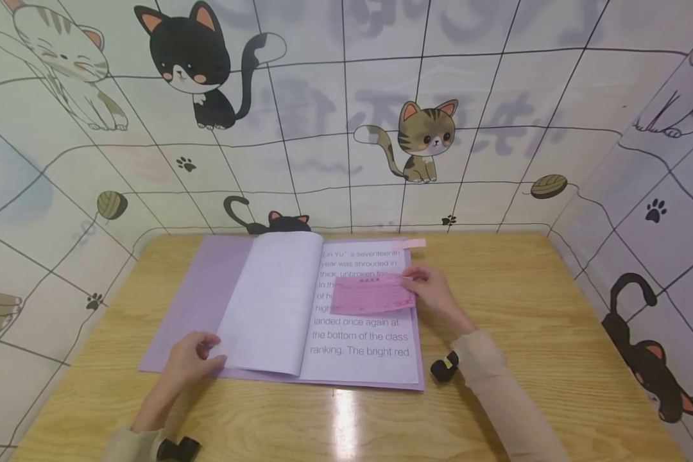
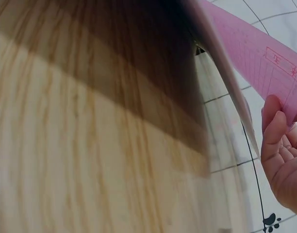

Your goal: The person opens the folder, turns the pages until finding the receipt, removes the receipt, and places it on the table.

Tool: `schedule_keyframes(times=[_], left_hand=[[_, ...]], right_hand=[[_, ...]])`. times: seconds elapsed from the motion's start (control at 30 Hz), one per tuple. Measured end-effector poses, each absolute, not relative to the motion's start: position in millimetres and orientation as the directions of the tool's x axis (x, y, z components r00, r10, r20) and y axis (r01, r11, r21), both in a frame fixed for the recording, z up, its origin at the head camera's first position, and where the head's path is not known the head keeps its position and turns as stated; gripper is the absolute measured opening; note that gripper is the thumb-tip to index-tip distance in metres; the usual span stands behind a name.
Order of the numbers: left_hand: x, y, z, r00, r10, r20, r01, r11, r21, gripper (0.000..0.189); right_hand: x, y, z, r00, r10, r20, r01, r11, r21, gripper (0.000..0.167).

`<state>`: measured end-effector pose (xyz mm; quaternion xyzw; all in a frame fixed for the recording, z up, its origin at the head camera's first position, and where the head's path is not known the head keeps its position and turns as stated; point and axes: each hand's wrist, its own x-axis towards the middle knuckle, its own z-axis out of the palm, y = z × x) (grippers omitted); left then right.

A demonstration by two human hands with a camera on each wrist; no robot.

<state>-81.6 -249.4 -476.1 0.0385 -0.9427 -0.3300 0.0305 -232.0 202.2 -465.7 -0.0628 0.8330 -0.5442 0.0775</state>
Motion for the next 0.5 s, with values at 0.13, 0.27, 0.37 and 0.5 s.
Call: schedule_keyframes(times=[0.13, 0.27, 0.37, 0.5], left_hand=[[-81, -249, -476, -0.995, -0.093, 0.033, -0.053, 0.779, 0.625, 0.028], [-81, -249, -476, -0.995, -0.093, 0.034, -0.052, 0.779, 0.625, 0.028], [-81, -249, -476, -0.995, -0.093, 0.033, -0.051, 0.778, 0.626, 0.028], [-81, -249, -475, -0.995, -0.092, 0.032, -0.052, 0.78, 0.624, 0.028]], right_hand=[[-229, 212, -462, -0.98, -0.189, -0.055, -0.024, 0.394, -0.919, 0.03], [-223, 219, -453, -0.982, -0.184, -0.053, -0.025, 0.394, -0.919, 0.031], [-222, 226, -452, -0.984, -0.171, -0.057, -0.019, 0.412, -0.911, 0.033], [-223, 240, -457, -0.986, -0.15, -0.066, -0.008, 0.443, -0.897, 0.038]])
